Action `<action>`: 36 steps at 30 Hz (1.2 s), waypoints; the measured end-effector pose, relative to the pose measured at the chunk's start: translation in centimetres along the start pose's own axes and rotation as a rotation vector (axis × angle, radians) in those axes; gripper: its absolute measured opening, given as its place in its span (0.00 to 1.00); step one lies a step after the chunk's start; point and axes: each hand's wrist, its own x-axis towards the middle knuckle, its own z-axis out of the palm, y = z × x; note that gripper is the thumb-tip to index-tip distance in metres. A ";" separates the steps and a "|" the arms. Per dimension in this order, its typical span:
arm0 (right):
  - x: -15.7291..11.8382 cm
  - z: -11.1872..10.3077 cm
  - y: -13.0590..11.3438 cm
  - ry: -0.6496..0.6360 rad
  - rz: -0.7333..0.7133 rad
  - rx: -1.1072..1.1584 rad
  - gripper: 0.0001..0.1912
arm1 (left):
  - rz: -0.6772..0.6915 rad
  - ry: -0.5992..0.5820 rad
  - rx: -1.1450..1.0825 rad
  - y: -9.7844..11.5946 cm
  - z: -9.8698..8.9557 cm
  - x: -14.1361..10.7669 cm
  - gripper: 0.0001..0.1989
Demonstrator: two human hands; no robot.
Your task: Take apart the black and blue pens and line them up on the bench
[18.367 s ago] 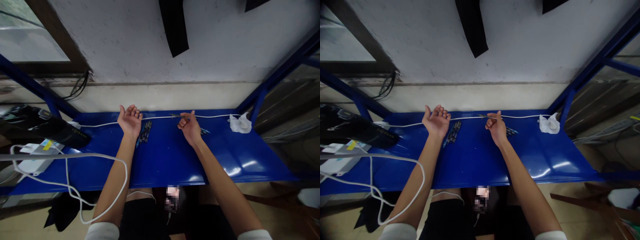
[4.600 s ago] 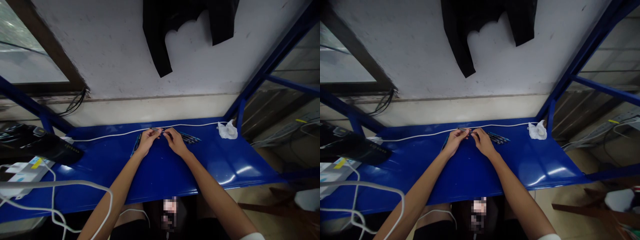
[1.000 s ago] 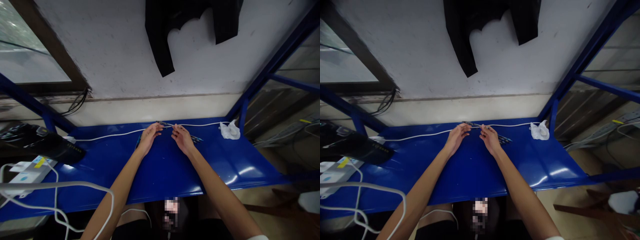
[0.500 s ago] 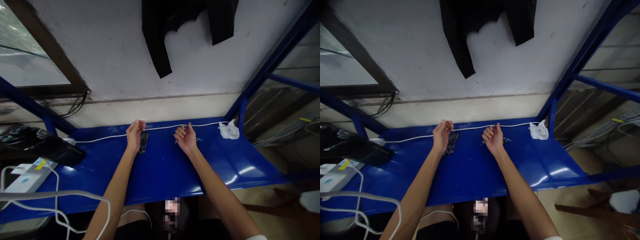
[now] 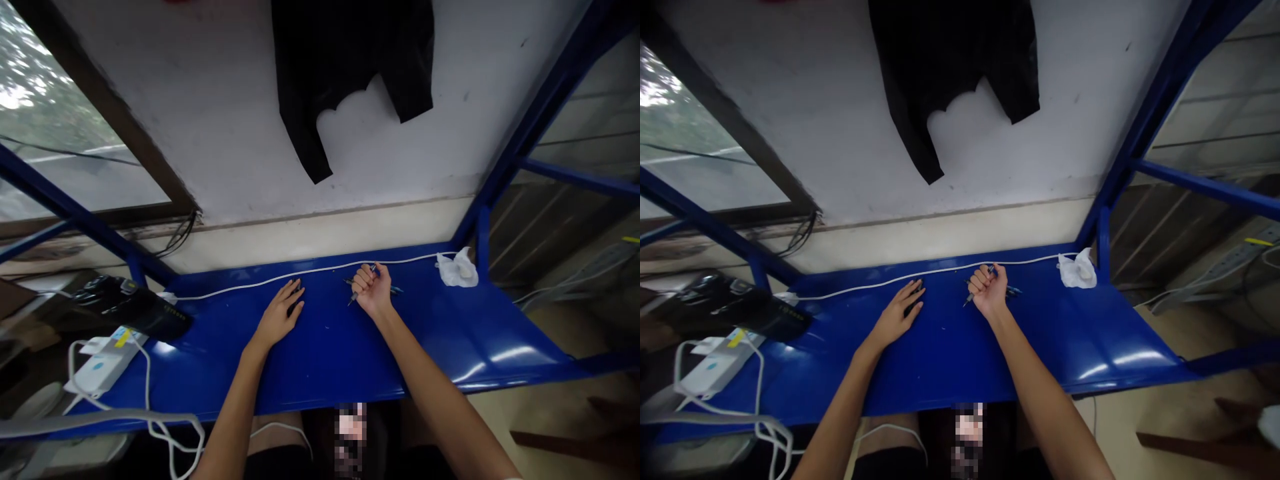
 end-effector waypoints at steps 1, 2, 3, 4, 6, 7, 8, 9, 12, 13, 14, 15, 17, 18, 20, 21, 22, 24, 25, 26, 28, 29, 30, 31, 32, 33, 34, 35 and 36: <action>0.0 0.0 0.0 -0.005 -0.002 -0.007 0.27 | -0.008 0.002 0.010 0.4 0.1 -0.4 0.25; 0.0 -0.1 -0.1 -0.007 -0.004 -0.016 0.27 | -0.013 -0.001 0.019 0.9 0.3 -1.0 0.26; 0.0 -0.2 -0.1 -0.008 -0.007 -0.027 0.28 | -0.028 0.003 0.026 1.4 0.4 -1.6 0.26; 0.0 -0.3 -0.2 -0.008 -0.010 -0.038 0.28 | -0.042 0.008 0.033 1.9 0.4 -2.2 0.26; 0.0 -0.5 -0.3 -0.007 -0.016 -0.064 0.28 | -0.057 0.036 0.048 2.9 0.6 -3.9 0.26; 0.0 -0.5 -0.3 -0.005 -0.017 -0.078 0.28 | -0.061 0.054 0.057 3.4 0.6 -4.8 0.26; 0.0 -0.6 -0.4 -0.005 -0.019 -0.091 0.28 | -0.068 0.065 0.066 3.9 0.7 -5.7 0.26; -0.1 -0.6 -0.4 -0.005 -0.020 -0.104 0.29 | -0.075 0.073 0.073 4.3 0.7 -6.6 0.26; -0.4 -0.6 -0.5 -0.011 -0.027 -0.138 0.30 | -0.107 0.077 0.086 5.6 0.6 -9.0 0.27; -0.5 -0.5 -0.5 -0.015 -0.031 -0.148 0.30 | -0.120 0.078 0.086 5.9 0.5 -9.5 0.26; -0.5 -0.4 -0.5 -0.018 -0.035 -0.156 0.30 | -0.130 0.077 0.085 6.2 0.5 -9.9 0.26; -0.6 -0.3 -0.5 -0.022 -0.040 -0.165 0.30 | -0.139 0.075 0.086 6.4 0.4 -10.2 0.26; -0.6 -0.1 -0.4 -0.027 -0.049 -0.182 0.31 | -0.147 0.069 0.091 6.6 0.2 -10.5 0.26; -0.5 0.0 -0.3 -0.028 -0.054 -0.191 0.32 | -0.147 0.066 0.095 6.7 0.2 -10.5 0.26; -0.3 0.0 -0.1 -0.026 -0.065 -0.211 0.33 | -0.142 0.060 0.105 6.7 0.1 -10.4 0.26; -0.2 0.0 0.1 -0.024 -0.071 -0.221 0.33 | -0.140 0.059 0.109 6.8 0.1 -10.4 0.26; -0.1 0.0 0.2 -0.021 -0.078 -0.230 0.33 | -0.138 0.062 0.111 6.8 0.1 -10.3 0.27; 0.0 0.1 0.6 -0.016 -0.086 -0.256 0.32 | -0.142 0.082 0.106 7.0 0.1 -10.3 0.27; 0.1 0.1 0.8 -0.013 -0.086 -0.276 0.30 | -0.149 0.101 0.099 7.2 0.1 -10.4 0.28; 0.1 0.2 1.0 -0.009 -0.085 -0.304 0.27 | -0.161 0.124 0.089 7.3 0.1 -10.5 0.28; 0.1 0.4 1.6 -0.006 -0.083 -0.382 0.26 | -0.193 0.169 0.057 7.4 0.0 -10.8 0.30; 0.1 0.5 1.9 -0.006 -0.086 -0.431 0.29 | -0.210 0.188 0.036 7.4 -0.1 -11.1 0.30; 0.1 0.6 2.3 -0.008 -0.094 -0.485 0.32 | -0.221 0.200 0.016 7.3 -0.3 -11.5 0.30; 0.1 0.7 2.7 -0.011 -0.107 -0.547 0.35 | -0.226 0.208 -0.003 7.2 -0.6 -11.9 0.30; 0.0 0.7 3.0 -0.014 -0.125 -0.617 0.37 | -0.228 0.209 -0.018 7.1 -0.9 -12.4 0.30; -0.1 0.7 3.4 -0.018 -0.147 -0.695 0.37 | -0.222 0.203 -0.026 6.9 -1.4 -12.9 0.30; -0.4 0.7 3.8 -0.027 -0.168 -0.779 0.36 | -0.225 0.188 -0.031 6.7 -1.8 -13.5 0.31; -0.7 0.7 4.2 -0.042 -0.184 -0.863 0.34 | -0.230 0.164 -0.038 6.5 -2.3 -14.0 0.31; -1.1 0.7 4.6 -0.060 -0.190 -0.935 0.31 | -0.236 0.139 -0.049 6.4 -2.9 -14.5 0.32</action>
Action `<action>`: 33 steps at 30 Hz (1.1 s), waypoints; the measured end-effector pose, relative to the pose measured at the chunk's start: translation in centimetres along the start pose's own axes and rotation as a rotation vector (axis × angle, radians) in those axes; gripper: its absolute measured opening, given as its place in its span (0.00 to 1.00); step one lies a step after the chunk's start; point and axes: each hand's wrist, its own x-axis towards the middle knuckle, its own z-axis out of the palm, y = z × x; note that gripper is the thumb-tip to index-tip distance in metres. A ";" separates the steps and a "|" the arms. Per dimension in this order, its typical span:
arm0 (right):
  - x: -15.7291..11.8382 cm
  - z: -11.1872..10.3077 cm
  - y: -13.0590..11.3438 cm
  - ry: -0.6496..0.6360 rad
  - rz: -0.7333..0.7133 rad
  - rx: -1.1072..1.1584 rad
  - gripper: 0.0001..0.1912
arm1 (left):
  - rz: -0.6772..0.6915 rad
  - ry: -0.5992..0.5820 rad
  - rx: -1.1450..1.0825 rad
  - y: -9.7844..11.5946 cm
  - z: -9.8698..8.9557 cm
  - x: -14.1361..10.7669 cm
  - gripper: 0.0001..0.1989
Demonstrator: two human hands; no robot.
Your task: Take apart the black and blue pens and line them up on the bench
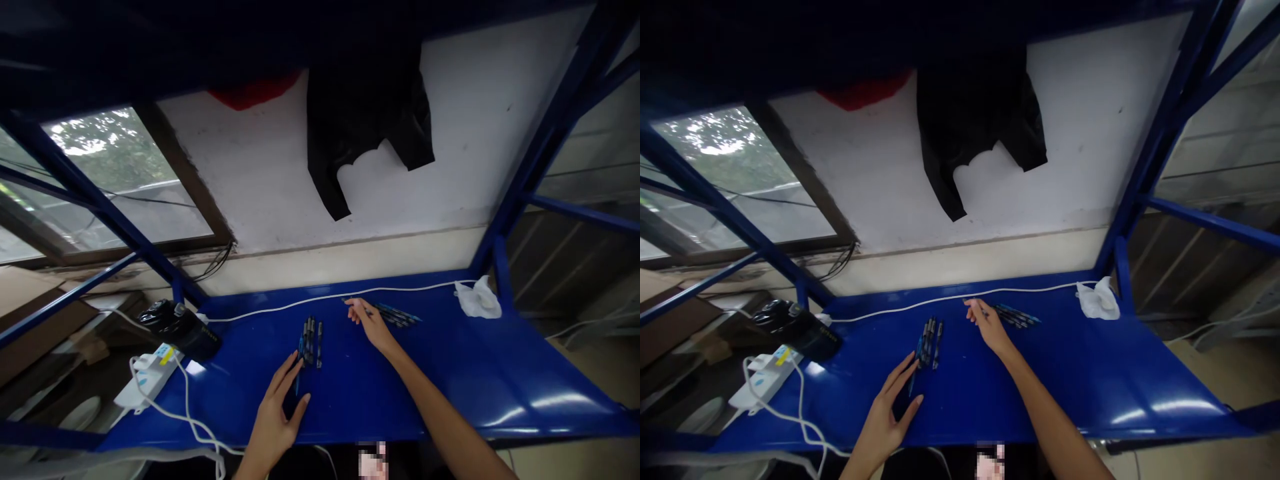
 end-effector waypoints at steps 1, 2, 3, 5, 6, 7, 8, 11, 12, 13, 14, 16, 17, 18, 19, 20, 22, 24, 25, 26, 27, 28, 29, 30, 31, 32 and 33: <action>-0.5 0.3 0.1 -0.031 -0.013 -0.081 0.29 | -0.010 -0.029 -0.012 -0.2 -0.5 -0.3 0.31; -1.1 0.7 0.2 -0.070 -0.029 -0.190 0.28 | -0.019 -0.061 -0.026 -0.5 -1.0 -0.4 0.31; -1.7 1.2 0.2 -0.119 -0.047 -0.326 0.29 | -0.025 -0.089 -0.042 -0.8 -1.3 -0.5 0.30; -2.8 2.1 0.2 -0.242 -0.100 -0.740 0.36 | -0.024 -0.122 -0.066 -1.3 -1.4 -0.4 0.27; -3.3 2.6 0.2 -0.301 -0.110 -0.917 0.39 | -0.017 -0.117 -0.075 -1.7 -1.3 -0.2 0.26; -3.8 3.0 0.2 -0.354 -0.109 -1.043 0.43 | -0.009 -0.104 -0.081 -2.0 -1.1 0.0 0.26; -4.2 3.4 0.2 -0.409 -0.112 -1.119 0.46 | -0.004 -0.081 -0.085 -2.3 -0.9 0.3 0.26; -5.0 4.1 0.2 -0.517 -0.143 -1.209 0.56 | 0.021 -0.021 -0.077 -3.1 -0.3 1.2 0.27; -5.1 4.2 0.2 -0.537 -0.153 -1.220 0.59 | 0.035 -0.017 -0.067 -3.3 -0.2 1.5 0.28; -5.1 4.2 0.2 -0.551 -0.158 -1.227 0.61 | 0.049 -0.019 -0.055 -3.3 -0.2 1.8 0.28; -5.1 4.3 0.2 -0.561 -0.159 -1.232 0.62 | 0.062 -0.026 -0.039 -3.3 -0.2 2.2 0.28; -5.1 4.2 0.1 -0.577 -0.151 -1.236 0.61 | 0.077 -0.043 -0.002 -3.1 -0.4 2.7 0.29; -5.1 4.2 0.0 -0.585 -0.146 -1.233 0.59 | 0.080 -0.050 0.018 -3.0 -0.5 3.0 0.30; -5.1 4.2 -0.1 -0.595 -0.144 -1.226 0.57 | 0.080 -0.056 0.037 -2.8 -0.5 3.3 0.31; -5.2 4.1 -0.3 -0.604 -0.146 -1.214 0.55 | 0.081 -0.063 0.055 -2.6 -0.5 3.5 0.32; -5.2 4.1 -0.4 -0.611 -0.151 -1.200 0.53 | 0.083 -0.071 0.073 -2.4 -0.4 3.7 0.32; -5.3 4.0 -0.7 -0.617 -0.160 -1.166 0.51 | 0.090 -0.077 0.112 -2.0 -0.1 4.1 0.33; -5.4 3.9 -0.9 -0.610 -0.163 -1.128 0.48 | 0.103 -0.067 0.155 -1.5 0.4 4.4 0.33; -5.5 3.8 -0.9 -0.604 -0.162 -1.109 0.46 | 0.114 -0.057 0.174 -1.3 0.6 4.6 0.34; -5.5 3.7 -0.9 -0.596 -0.163 -1.090 0.44 | 0.130 -0.048 0.191 -1.1 0.8 4.7 0.34; -5.5 3.6 -0.7 -0.587 -0.166 -1.072 0.42 | 0.150 -0.042 0.204 -0.9 1.0 4.9 0.35; -5.5 3.5 -0.6 -0.579 -0.171 -1.055 0.40 | 0.174 -0.043 0.216 -0.8 1.1 5.2 0.35; -5.5 3.4 -0.4 -0.569 -0.181 -1.036 0.37 | 0.199 -0.052 0.229 -0.7 1.2 5.4 0.35; -5.4 3.4 -0.1 -0.559 -0.201 -1.015 0.34 | 0.224 -0.065 0.242 -0.6 1.2 5.6 0.34; -5.4 3.4 0.1 -0.545 -0.227 -0.991 0.31 | 0.248 -0.083 0.256 -0.5 1.2 5.9 0.34; -5.4 3.4 0.3 -0.528 -0.258 -0.966 0.27 | 0.270 -0.103 0.269 -0.5 1.2 6.1 0.34; -5.3 3.4 0.5 -0.511 -0.289 -0.945 0.24 | 0.289 -0.119 0.279 -0.5 1.2 6.2 0.34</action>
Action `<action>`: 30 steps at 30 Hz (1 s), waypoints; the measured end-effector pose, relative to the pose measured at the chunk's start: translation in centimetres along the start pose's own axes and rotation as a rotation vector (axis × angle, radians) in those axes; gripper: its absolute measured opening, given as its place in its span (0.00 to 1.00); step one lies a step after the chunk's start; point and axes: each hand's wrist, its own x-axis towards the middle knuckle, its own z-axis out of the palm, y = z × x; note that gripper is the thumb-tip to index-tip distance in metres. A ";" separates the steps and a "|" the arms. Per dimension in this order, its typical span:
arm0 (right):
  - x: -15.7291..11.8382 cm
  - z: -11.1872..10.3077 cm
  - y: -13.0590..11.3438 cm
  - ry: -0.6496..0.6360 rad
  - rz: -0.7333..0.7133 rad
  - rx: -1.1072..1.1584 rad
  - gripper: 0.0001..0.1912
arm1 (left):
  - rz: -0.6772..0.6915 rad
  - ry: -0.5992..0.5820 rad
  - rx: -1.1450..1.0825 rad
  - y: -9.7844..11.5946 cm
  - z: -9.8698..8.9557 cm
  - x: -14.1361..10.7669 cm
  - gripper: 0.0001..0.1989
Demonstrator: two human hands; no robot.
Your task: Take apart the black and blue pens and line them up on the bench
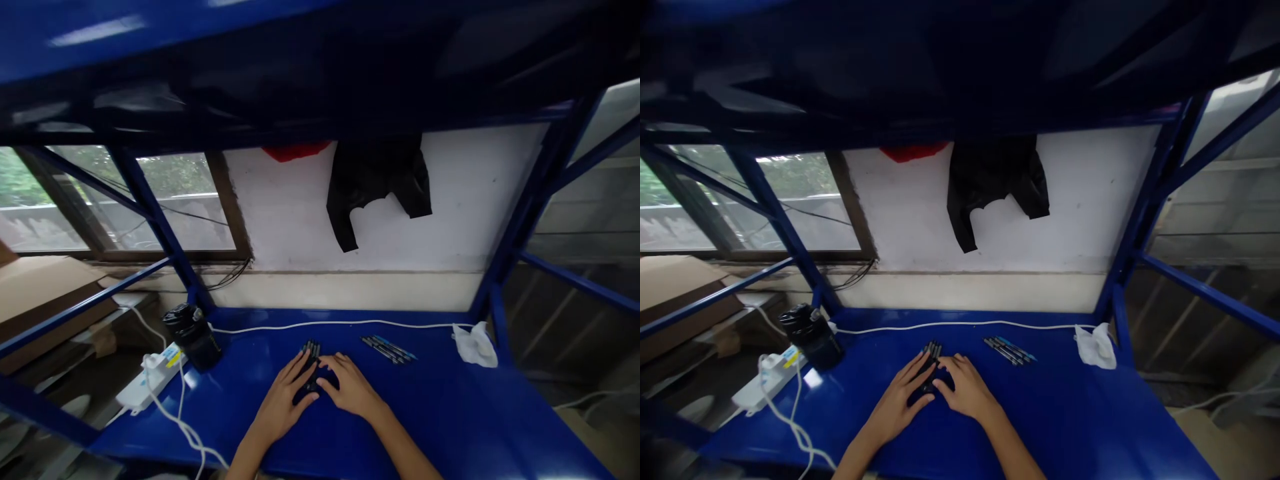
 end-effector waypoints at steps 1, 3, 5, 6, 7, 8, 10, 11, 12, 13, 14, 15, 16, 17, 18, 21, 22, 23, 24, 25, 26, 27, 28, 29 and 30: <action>0.1 0.1 0.1 0.034 -0.015 0.004 0.20 | 0.015 -0.012 0.007 0.0 0.0 0.1 0.34; 0.2 0.1 0.5 0.108 -0.019 -0.006 0.14 | 0.025 -0.013 0.017 -0.1 0.0 0.1 0.33; 0.2 -0.5 1.3 0.185 -0.006 -0.054 0.12 | 0.016 0.010 0.027 -0.1 0.2 -0.1 0.33; 0.1 -1.0 2.0 0.221 0.000 -0.091 0.12 | 0.009 0.029 0.031 -0.1 0.3 -0.3 0.33; 0.0 -1.7 2.7 0.253 -0.002 -0.147 0.11 | 0.001 0.050 0.033 -0.2 0.5 -0.4 0.33; -0.3 -2.5 3.7 0.285 -0.004 -0.211 0.10 | -0.007 0.074 0.033 -0.2 0.6 -0.5 0.33; -1.1 -4.4 5.8 0.351 0.008 -0.340 0.09 | -0.026 0.122 0.026 -0.4 0.9 -0.6 0.33; -1.6 -5.3 6.8 0.378 0.029 -0.411 0.08 | -0.038 0.144 0.021 -0.5 1.1 -0.7 0.33; -2.3 -6.2 7.8 0.391 0.047 -0.485 0.07 | -0.049 0.162 0.015 -0.6 1.2 -0.7 0.33; -2.9 -6.9 8.6 0.391 0.061 -0.549 0.07 | -0.058 0.177 0.010 -0.7 1.3 -0.7 0.32; -3.5 -7.4 9.3 0.409 0.075 -0.598 0.07 | -0.063 0.188 0.004 -0.8 1.4 -0.7 0.32; -3.9 -7.7 9.8 0.427 0.088 -0.629 0.07 | -0.064 0.193 -0.001 -1.0 1.6 -0.7 0.32; -4.3 -7.9 10.1 0.437 0.098 -0.645 0.07 | -0.064 0.195 -0.004 -1.1 1.7 -0.8 0.32; -4.6 -7.8 10.3 0.445 0.106 -0.652 0.07 | -0.066 0.195 -0.007 -1.1 1.8 -0.8 0.32; -4.7 -7.6 10.3 0.447 0.111 -0.650 0.07 | -0.068 0.195 -0.012 -1.2 1.8 -0.8 0.32; -4.6 -6.9 9.9 0.452 0.120 -0.626 0.09 | -0.096 0.200 -0.029 -1.3 2.0 -0.9 0.31; -4.5 -6.8 9.7 0.452 0.118 -0.612 0.09 | -0.105 0.201 -0.033 -1.4 2.1 -1.0 0.31; -4.4 -6.7 9.5 0.453 0.113 -0.593 0.10 | -0.113 0.199 -0.036 -1.4 2.1 -1.0 0.30; -4.3 -6.7 9.3 0.453 0.106 -0.565 0.11 | -0.120 0.196 -0.038 -1.4 2.1 -1.0 0.30; -4.3 -6.8 9.2 0.460 0.101 -0.518 0.13 | -0.129 0.191 -0.041 -1.4 2.2 -1.1 0.29; -4.3 -6.9 9.1 0.474 0.101 -0.459 0.14 | -0.138 0.185 -0.046 -1.4 2.2 -1.1 0.29; -4.2 -7.1 9.0 0.496 0.108 -0.398 0.16 | -0.150 0.182 -0.052 -1.4 2.2 -1.1 0.28; -4.3 -7.2 8.9 0.521 0.121 -0.342 0.18 | -0.161 0.182 -0.057 -1.4 2.2 -1.2 0.28; -4.3 -7.3 8.9 0.544 0.139 -0.297 0.19 | -0.169 0.185 -0.062 -1.4 2.3 -1.2 0.28; -4.3 -7.4 8.9 0.565 0.160 -0.265 0.20 | -0.174 0.188 -0.063 -1.4 2.3 -1.2 0.27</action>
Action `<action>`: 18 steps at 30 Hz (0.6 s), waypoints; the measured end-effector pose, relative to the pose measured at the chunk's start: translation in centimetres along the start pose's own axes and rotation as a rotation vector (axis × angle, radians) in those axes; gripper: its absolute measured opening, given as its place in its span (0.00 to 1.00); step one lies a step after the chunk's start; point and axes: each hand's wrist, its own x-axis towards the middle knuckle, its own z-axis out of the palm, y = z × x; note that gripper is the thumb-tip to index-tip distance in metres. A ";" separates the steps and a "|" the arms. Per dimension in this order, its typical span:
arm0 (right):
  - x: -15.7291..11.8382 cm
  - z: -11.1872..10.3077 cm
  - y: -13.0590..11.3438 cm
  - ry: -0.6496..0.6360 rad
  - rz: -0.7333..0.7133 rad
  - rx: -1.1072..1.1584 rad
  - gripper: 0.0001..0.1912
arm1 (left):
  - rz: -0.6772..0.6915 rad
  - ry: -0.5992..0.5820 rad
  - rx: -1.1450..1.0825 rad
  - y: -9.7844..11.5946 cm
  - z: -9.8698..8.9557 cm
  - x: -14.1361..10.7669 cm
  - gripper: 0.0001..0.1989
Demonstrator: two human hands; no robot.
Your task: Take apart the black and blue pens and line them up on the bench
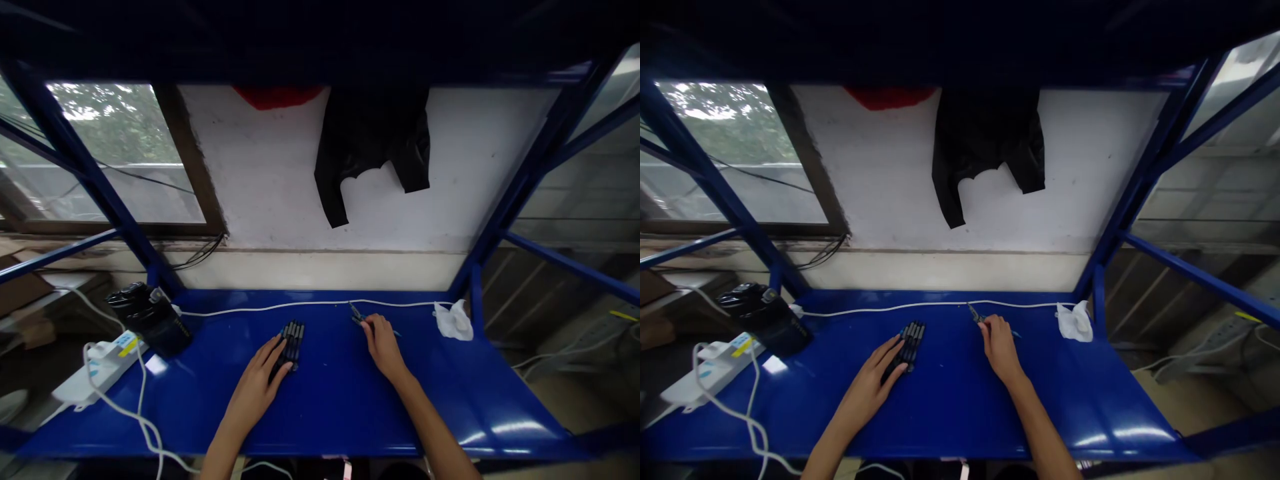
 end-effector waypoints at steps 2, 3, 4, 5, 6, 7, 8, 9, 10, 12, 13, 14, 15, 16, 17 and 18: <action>0.0 -0.1 0.0 0.017 0.052 0.023 0.21 | -0.002 0.006 0.010 0.0 0.0 0.0 0.27; -0.1 -0.2 0.0 0.020 0.076 0.037 0.21 | 0.001 0.008 0.021 0.0 -0.1 0.0 0.27; -0.2 -0.2 -0.1 0.018 0.095 0.054 0.20 | 0.009 0.013 0.035 0.1 -0.1 0.0 0.27; -0.2 -0.3 -0.1 0.013 0.110 0.073 0.20 | 0.021 0.021 0.048 0.2 -0.2 0.1 0.27; -0.3 -0.3 -0.2 0.005 0.121 0.091 0.20 | 0.041 0.033 0.059 0.3 -0.3 0.1 0.27; -0.3 -0.4 -0.4 -0.005 0.129 0.108 0.19 | 0.067 0.047 0.067 0.5 -0.4 0.2 0.26; -0.3 -0.4 -0.5 -0.016 0.135 0.125 0.19 | 0.096 0.061 0.074 0.7 -0.6 0.3 0.25; -0.3 -0.5 -0.6 -0.027 0.138 0.140 0.18 | 0.127 0.069 0.079 0.9 -0.7 0.3 0.24; -0.3 -0.5 -0.7 -0.037 0.140 0.155 0.18 | 0.158 0.070 0.083 1.2 -0.8 0.4 0.23; -0.2 -0.6 -0.8 -0.055 0.143 0.181 0.17 | 0.220 0.046 0.092 1.6 -0.9 0.6 0.23; -0.2 -0.6 -0.9 -0.061 0.146 0.194 0.16 | 0.243 0.029 0.098 1.8 -0.9 0.6 0.23; -0.2 -0.6 -1.0 -0.064 0.152 0.206 0.16 | 0.261 0.015 0.103 2.0 -0.9 0.6 0.24; -0.2 -0.7 -1.0 -0.065 0.157 0.220 0.17 | 0.271 0.009 0.105 2.0 -0.9 0.6 0.23; -0.2 -0.7 -1.1 -0.064 0.163 0.235 0.17 | 0.273 0.012 0.103 2.1 -0.9 0.6 0.23; -0.2 -0.7 -1.3 -0.061 0.168 0.252 0.18 | 0.267 0.018 0.097 2.1 -0.9 0.6 0.22; -0.2 -0.7 -1.5 -0.059 0.171 0.271 0.19 | 0.255 0.026 0.088 2.1 -0.9 0.6 0.22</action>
